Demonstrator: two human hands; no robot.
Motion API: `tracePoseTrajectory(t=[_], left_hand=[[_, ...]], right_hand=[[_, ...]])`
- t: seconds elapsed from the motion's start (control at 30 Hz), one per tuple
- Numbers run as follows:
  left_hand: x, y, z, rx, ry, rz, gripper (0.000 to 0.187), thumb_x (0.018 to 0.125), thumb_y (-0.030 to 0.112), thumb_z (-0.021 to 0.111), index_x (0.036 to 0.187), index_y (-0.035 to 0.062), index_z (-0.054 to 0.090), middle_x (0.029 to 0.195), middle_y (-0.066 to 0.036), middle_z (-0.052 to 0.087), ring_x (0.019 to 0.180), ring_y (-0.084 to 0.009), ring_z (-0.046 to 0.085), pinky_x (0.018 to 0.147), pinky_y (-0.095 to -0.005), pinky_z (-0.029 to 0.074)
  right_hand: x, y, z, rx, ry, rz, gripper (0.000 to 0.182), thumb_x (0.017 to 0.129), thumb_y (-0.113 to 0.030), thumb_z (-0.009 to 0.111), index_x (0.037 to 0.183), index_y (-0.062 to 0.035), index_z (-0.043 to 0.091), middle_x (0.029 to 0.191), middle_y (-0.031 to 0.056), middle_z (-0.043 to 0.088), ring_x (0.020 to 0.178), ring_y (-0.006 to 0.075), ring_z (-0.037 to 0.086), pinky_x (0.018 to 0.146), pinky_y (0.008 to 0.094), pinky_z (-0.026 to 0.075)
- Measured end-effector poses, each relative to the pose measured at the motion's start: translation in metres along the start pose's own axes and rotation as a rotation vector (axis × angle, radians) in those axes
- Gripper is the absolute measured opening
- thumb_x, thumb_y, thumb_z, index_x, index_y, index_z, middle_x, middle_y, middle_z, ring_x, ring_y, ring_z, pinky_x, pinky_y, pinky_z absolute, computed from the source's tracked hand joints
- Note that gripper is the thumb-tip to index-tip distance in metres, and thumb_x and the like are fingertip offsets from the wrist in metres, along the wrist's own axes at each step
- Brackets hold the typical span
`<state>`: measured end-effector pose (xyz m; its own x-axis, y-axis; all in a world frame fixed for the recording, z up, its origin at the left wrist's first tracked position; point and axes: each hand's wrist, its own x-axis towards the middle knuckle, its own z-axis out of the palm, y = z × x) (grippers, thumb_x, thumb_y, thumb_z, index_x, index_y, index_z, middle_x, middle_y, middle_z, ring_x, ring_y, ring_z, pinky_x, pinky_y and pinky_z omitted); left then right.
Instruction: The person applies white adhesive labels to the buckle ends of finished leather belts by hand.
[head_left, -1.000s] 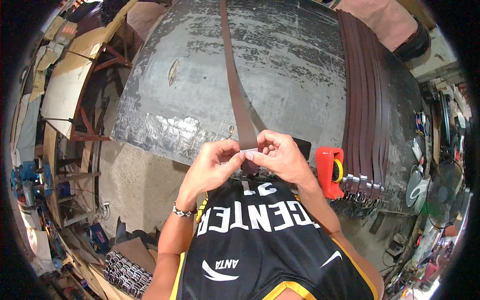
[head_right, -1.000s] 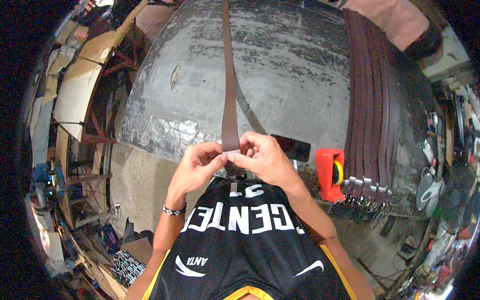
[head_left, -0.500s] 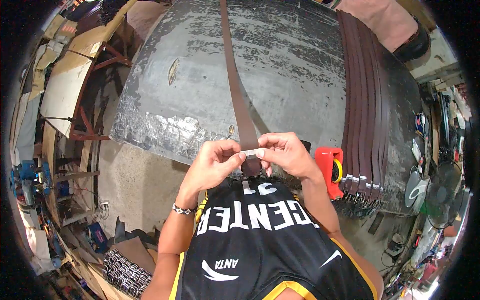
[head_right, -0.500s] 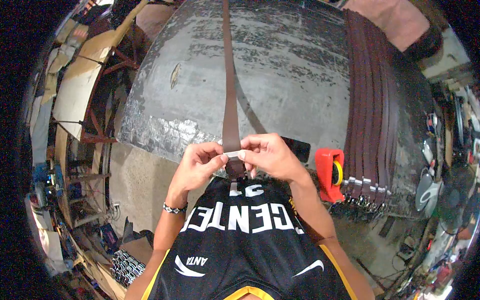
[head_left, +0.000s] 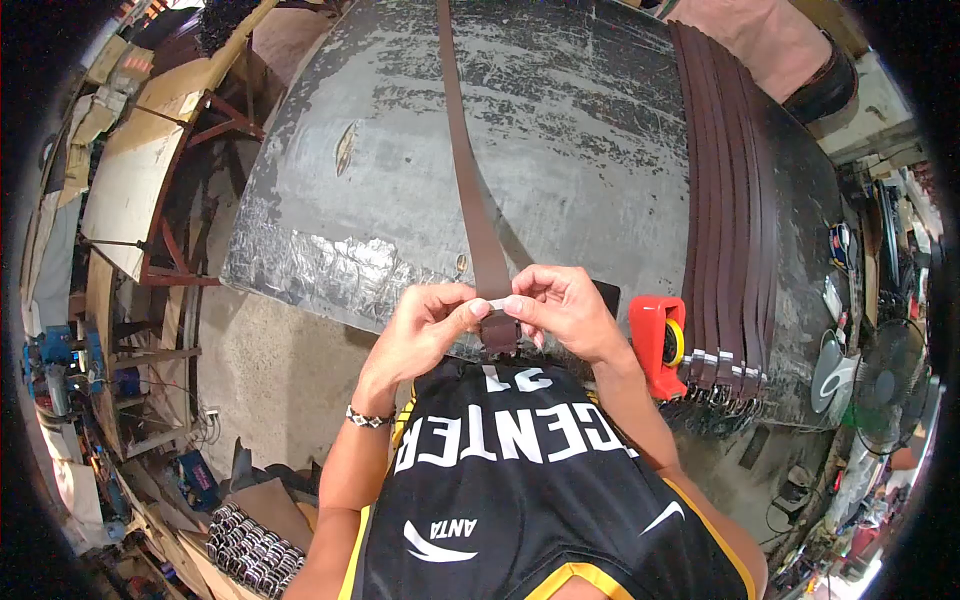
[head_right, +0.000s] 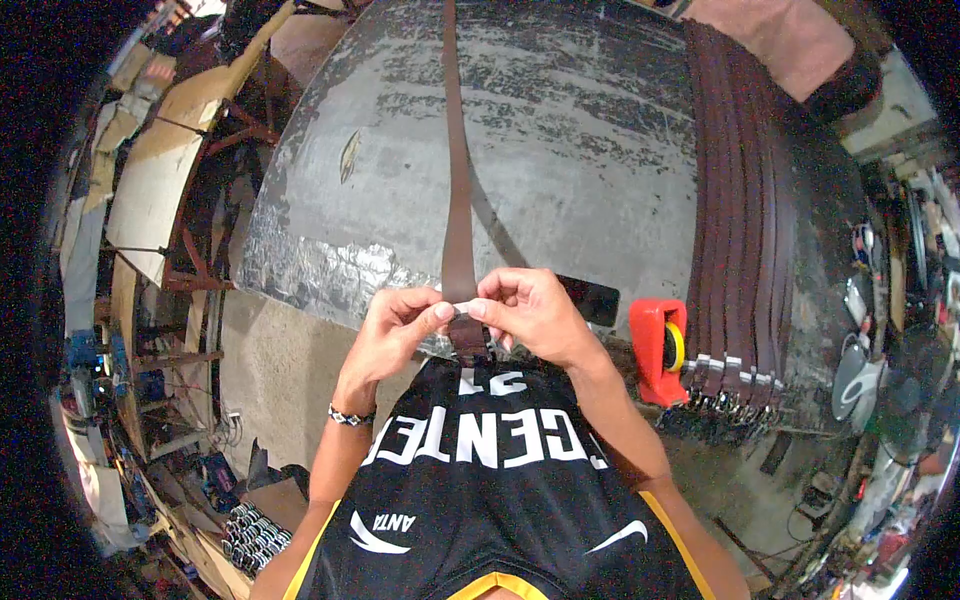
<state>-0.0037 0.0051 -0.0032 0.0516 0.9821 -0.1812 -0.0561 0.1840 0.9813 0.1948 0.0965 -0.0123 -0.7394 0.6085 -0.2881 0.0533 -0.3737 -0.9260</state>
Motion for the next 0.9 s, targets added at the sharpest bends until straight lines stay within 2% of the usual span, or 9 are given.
tracePoseTrajectory(t=[0.17, 0.27, 0.37, 0.5, 0.53, 0.67, 0.77, 0.8, 0.9], left_hand=[[-0.001, -0.015, -0.007, -0.086, -0.016, -0.027, 0.027, 0.099, 0.020, 0.059, 0.092, -0.0051, 0.067, 0.085, -0.005, 0.066, 0.082, -0.0111, 0.062, 0.075, -0.0273, 0.052], [0.000, -0.023, -0.002, -0.217, 0.024, -0.018, 0.026, 0.099, 0.024, 0.058, 0.093, 0.0011, 0.067, 0.081, 0.001, 0.063, 0.072, -0.0064, 0.054, 0.063, -0.0235, 0.041], [0.012, -0.054, -0.003, -0.539, -0.011, 0.031, 0.030, 0.103, 0.024, 0.049, 0.108, -0.0018, 0.063, 0.101, -0.007, 0.066, 0.094, -0.0147, 0.063, 0.086, -0.0307, 0.050], [0.027, -0.024, 0.026, -0.727, -0.039, -0.028, 0.043, 0.102, 0.025, 0.044, 0.133, -0.0037, 0.050, 0.133, -0.014, 0.056, 0.125, -0.0234, 0.052, 0.105, -0.0378, 0.041], [0.032, -0.024, 0.027, -0.672, -0.087, -0.034, 0.056, 0.099, 0.032, 0.048, 0.140, -0.0053, 0.043, 0.142, -0.019, 0.048, 0.132, -0.0279, 0.047, 0.108, -0.0402, 0.039], [0.048, -0.037, 0.034, -0.788, -0.250, 0.021, 0.068, 0.090, 0.045, 0.061, 0.139, 0.0001, 0.046, 0.143, -0.021, 0.047, 0.131, -0.0334, 0.046, 0.101, -0.0450, 0.046], [0.066, -0.045, 0.045, -0.862, -0.266, -0.031, 0.051, 0.092, 0.041, 0.063, 0.124, 0.0031, 0.056, 0.134, -0.018, 0.054, 0.132, -0.0317, 0.047, 0.094, -0.0454, 0.052], [0.071, -0.046, 0.052, -0.886, -0.130, -0.120, 0.042, 0.093, 0.038, 0.062, 0.117, 0.0032, 0.059, 0.123, -0.015, 0.060, 0.124, -0.0278, 0.054, 0.092, -0.0436, 0.053], [0.089, -0.059, 0.058, -0.641, -0.139, -0.230, 0.035, 0.095, 0.034, 0.061, 0.113, 0.0038, 0.061, 0.113, -0.012, 0.064, 0.105, -0.0221, 0.063, 0.087, -0.0399, 0.053]], right_hand=[[0.003, 0.009, -0.002, 0.147, 0.000, -0.021, 0.017, 0.090, -0.016, 0.071, 0.092, -0.0011, 0.064, 0.070, -0.0019, 0.060, 0.056, 0.0031, 0.055, 0.047, 0.0182, 0.044], [0.004, 0.013, -0.006, 0.226, -0.020, -0.042, 0.016, 0.090, -0.016, 0.071, 0.092, -0.0011, 0.064, 0.069, -0.0017, 0.060, 0.056, 0.0036, 0.055, 0.046, 0.0185, 0.043], [0.002, 0.014, -0.008, 0.268, -0.011, -0.046, 0.015, 0.090, -0.015, 0.071, 0.092, -0.0010, 0.064, 0.069, -0.0020, 0.060, 0.056, 0.0037, 0.055, 0.046, 0.0186, 0.043], [-0.005, 0.017, -0.005, 0.305, -0.004, -0.068, 0.013, 0.091, -0.014, 0.069, 0.092, -0.0015, 0.065, 0.069, -0.0017, 0.060, 0.056, 0.0040, 0.055, 0.047, 0.0184, 0.042], [-0.007, 0.020, -0.006, 0.331, -0.016, -0.084, 0.013, 0.091, -0.015, 0.069, 0.092, -0.0017, 0.065, 0.069, -0.0017, 0.060, 0.056, 0.0040, 0.055, 0.047, 0.0184, 0.042], [-0.020, 0.022, -0.006, 0.354, 0.076, -0.127, 0.016, 0.095, -0.017, 0.063, 0.094, -0.0015, 0.066, 0.075, -0.0022, 0.061, 0.061, 0.0050, 0.056, 0.053, 0.0197, 0.043], [-0.033, 0.026, -0.009, 0.251, 0.166, -0.198, 0.024, 0.098, -0.021, 0.059, 0.101, 0.0018, 0.064, 0.096, -0.0009, 0.062, 0.088, 0.0049, 0.055, 0.077, 0.0231, 0.045], [-0.036, 0.025, -0.006, 0.257, 0.259, -0.247, 0.026, 0.098, -0.023, 0.059, 0.103, 0.0021, 0.063, 0.097, -0.0010, 0.061, 0.089, 0.0051, 0.054, 0.078, 0.0230, 0.045], [-0.049, 0.035, -0.005, 0.192, 0.446, -0.237, 0.037, 0.096, -0.031, 0.063, 0.113, 0.0021, 0.060, 0.099, 0.0000, 0.061, 0.089, 0.0061, 0.055, 0.078, 0.0240, 0.046]])
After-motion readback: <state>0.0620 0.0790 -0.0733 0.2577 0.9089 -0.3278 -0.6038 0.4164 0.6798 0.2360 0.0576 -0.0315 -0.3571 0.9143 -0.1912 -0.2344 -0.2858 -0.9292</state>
